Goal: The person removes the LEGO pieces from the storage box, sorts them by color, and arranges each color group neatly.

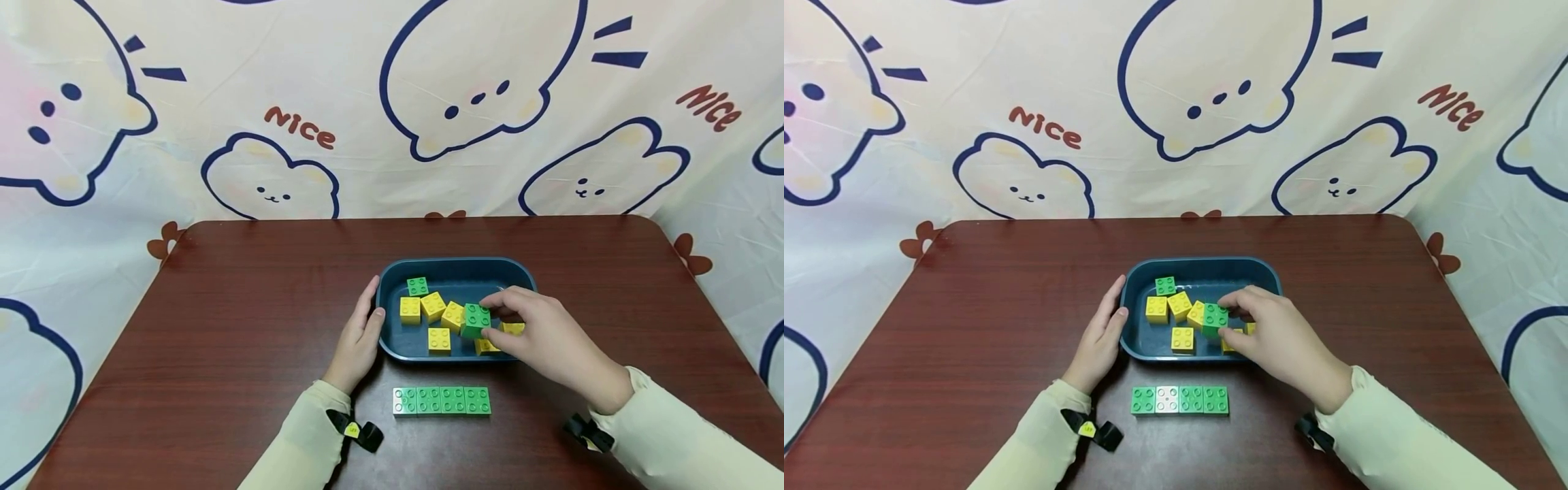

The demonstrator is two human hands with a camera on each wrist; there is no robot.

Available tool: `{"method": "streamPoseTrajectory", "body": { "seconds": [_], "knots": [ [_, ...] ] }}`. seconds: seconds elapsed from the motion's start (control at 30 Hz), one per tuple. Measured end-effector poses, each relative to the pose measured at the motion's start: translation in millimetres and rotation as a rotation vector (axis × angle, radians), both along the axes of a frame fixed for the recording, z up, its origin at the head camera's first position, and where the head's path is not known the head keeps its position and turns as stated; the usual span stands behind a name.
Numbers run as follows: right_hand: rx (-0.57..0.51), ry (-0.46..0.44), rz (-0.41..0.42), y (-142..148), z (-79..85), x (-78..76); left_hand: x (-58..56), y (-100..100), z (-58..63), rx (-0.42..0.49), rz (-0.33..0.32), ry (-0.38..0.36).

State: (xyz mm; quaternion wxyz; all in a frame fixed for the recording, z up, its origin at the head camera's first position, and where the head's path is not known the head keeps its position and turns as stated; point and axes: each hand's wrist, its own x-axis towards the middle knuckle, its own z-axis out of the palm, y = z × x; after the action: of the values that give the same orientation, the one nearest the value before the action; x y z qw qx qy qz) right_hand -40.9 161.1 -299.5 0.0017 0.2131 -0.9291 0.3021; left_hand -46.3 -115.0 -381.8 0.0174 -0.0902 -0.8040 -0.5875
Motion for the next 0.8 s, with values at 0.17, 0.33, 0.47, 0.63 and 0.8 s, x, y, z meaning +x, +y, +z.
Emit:
{"method": "streamPoseTrajectory", "body": {
  "seconds": [0.17,0.33,0.47,0.63,0.8],
  "knots": [
    [0.013,0.016,0.007,3.5,3.0,6.5,-6.2,-3.4,-17.0,0.002,0.002,0.017],
    [0.017,0.032,0.014,7.3,4.9,13.8,-6.0,-3.8,-19.0,0.007,0.001,0.04],
    [0.013,0.039,0.021,10.3,5.2,20.9,-5.8,-3.7,-18.9,0.003,0.002,0.039],
    [-0.006,0.04,0.026,14.8,3.2,30.7,-6.3,-3.5,-18.9,0.0,0.003,0.042],
    [-0.038,-0.038,0.003,19.5,0.8,37.8,-6.9,-3.4,-19.0,0.006,-0.002,0.05]
  ]
}}
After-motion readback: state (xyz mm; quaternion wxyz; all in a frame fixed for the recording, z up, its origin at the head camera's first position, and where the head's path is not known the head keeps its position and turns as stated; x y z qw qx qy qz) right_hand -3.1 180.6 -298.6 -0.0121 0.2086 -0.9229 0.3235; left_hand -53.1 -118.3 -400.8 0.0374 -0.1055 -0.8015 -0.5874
